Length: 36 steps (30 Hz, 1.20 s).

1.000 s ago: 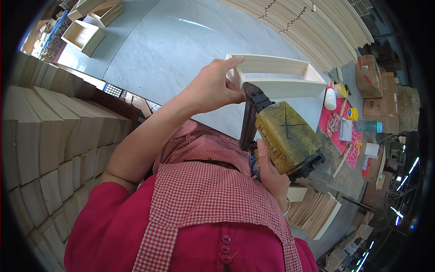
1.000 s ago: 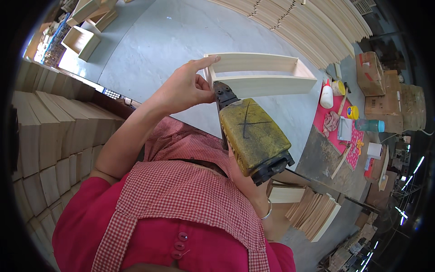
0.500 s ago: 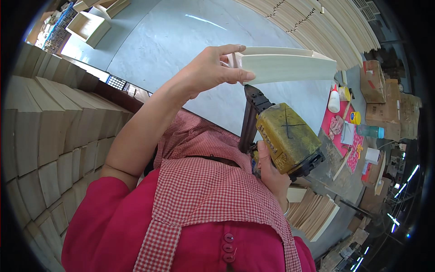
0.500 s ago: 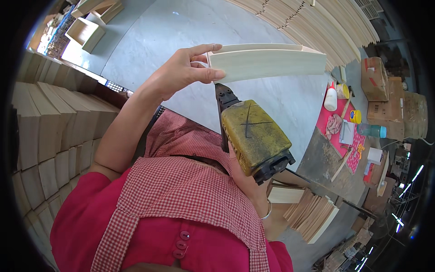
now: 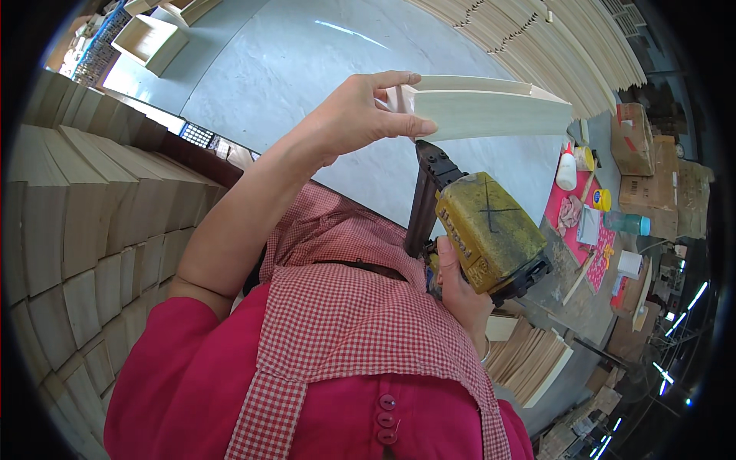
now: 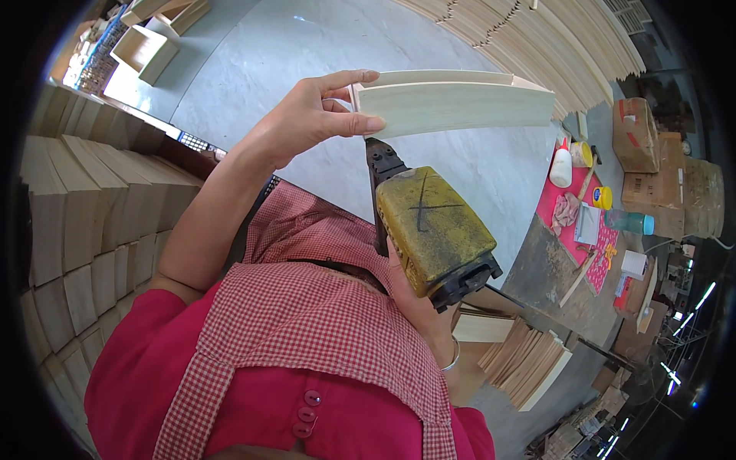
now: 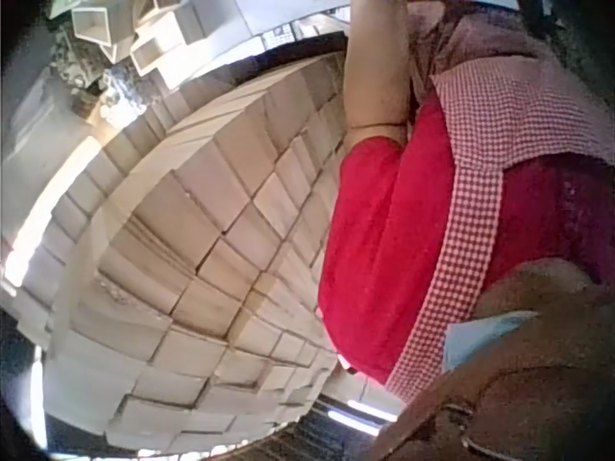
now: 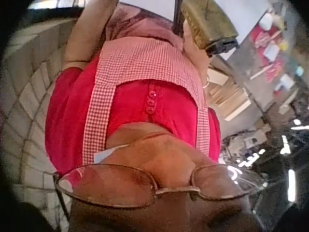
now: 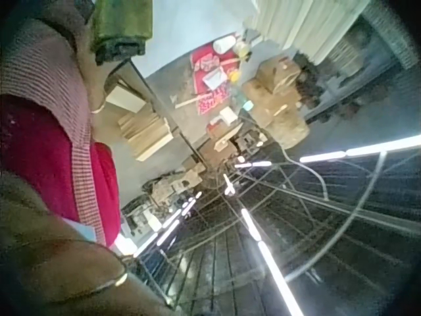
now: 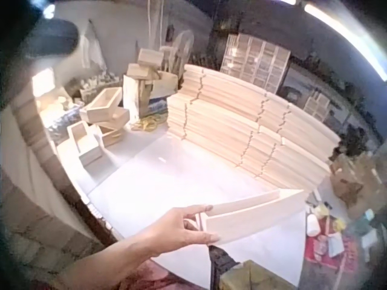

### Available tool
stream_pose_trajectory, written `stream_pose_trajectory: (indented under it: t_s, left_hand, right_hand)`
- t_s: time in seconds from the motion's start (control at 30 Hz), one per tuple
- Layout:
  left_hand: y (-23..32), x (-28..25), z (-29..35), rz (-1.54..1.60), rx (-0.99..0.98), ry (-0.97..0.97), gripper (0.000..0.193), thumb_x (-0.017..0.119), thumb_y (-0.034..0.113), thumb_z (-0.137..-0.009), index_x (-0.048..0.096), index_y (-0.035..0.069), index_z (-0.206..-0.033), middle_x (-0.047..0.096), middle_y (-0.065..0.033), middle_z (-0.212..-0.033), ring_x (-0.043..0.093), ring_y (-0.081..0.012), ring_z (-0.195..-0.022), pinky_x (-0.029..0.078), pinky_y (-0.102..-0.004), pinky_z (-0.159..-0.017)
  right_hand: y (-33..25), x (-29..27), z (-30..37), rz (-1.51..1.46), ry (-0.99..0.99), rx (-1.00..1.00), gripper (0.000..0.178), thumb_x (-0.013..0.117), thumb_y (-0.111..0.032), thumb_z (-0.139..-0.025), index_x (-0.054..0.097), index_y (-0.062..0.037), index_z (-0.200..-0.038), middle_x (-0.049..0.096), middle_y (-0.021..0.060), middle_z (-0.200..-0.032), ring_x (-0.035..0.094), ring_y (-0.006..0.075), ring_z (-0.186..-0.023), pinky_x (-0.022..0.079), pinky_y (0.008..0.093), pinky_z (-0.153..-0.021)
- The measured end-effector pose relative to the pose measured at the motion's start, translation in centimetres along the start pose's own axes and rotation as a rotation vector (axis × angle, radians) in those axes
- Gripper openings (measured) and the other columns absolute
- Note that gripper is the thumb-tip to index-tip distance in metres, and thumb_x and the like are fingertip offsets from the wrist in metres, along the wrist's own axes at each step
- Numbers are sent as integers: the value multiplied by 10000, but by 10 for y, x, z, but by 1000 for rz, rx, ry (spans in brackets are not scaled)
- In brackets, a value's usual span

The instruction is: The person assembles small wooden boxes by applying glue to the edges of a rectangular frame and attaching a wooden base. They use a pneumatic nail gun to secure the base to the frame and then place the finished box on a stack of completed units.

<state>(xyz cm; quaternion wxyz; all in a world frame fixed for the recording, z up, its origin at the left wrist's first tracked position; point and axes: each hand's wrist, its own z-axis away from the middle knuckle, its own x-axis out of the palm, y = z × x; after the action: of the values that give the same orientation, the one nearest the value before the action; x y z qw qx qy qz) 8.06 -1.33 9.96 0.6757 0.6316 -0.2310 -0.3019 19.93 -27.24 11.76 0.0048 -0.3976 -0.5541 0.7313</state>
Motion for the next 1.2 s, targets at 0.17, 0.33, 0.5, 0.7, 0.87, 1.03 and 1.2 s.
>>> stream_pose_trajectory:
  t_s: [0.17,0.33,0.5,0.7,0.87,1.03,1.2]
  left_hand:
    - [-2,1,1,-12,10,9,891,910,390,-755,542,-34,-1447,712,-228,-1060,699,-242,-939,568,-433,-904]
    - [-3,0,3,-30,-3,23,887,914,402,-746,556,-16,-1442,718,-216,-1000,703,-250,-924,558,-450,-917]
    - [-2,2,4,-57,6,34,868,910,409,-751,570,-6,-1434,721,-208,-931,701,-247,-893,565,-430,-868]
    - [-2,2,6,-90,2,58,859,910,419,-750,583,-2,-1424,715,-203,-899,687,-233,-842,567,-397,-811]
    - [-2,4,5,-159,25,64,858,913,427,-748,588,16,-1427,704,-190,-881,661,-217,-815,556,-374,-762]
    - [-7,7,2,-82,1,49,836,898,451,-766,601,23,-1419,682,-132,-865,621,-186,-834,521,-361,-732]
    - [-18,-6,-12,6,-152,-119,713,772,588,-845,668,57,-1309,634,-42,-843,581,-146,-863,466,-307,-697]
  right_hand:
    - [3,-1,3,26,5,-69,306,768,-225,-927,721,-14,-1143,711,79,-1006,673,174,-873,526,307,-755]
    - [22,0,2,143,33,-101,390,768,-342,-954,688,-34,-1179,633,-7,-813,548,63,-650,445,240,-588]
    - [19,1,2,99,22,-104,381,771,-337,-952,687,-31,-1162,618,-13,-797,540,64,-640,444,240,-586]
    - [0,-2,0,36,-52,9,287,779,-188,-903,752,-23,-1135,750,112,-1106,738,227,-967,569,348,-814]
    - [8,0,1,169,7,-168,265,781,-166,-891,751,-16,-1107,749,111,-1084,736,231,-951,566,356,-814]
    - [11,3,-5,275,118,-257,407,777,-309,-930,692,-29,-1214,690,27,-922,633,116,-783,524,292,-730]
    - [25,-19,-7,115,340,27,325,768,-250,-945,680,10,-1119,625,15,-724,557,92,-596,461,267,-571]
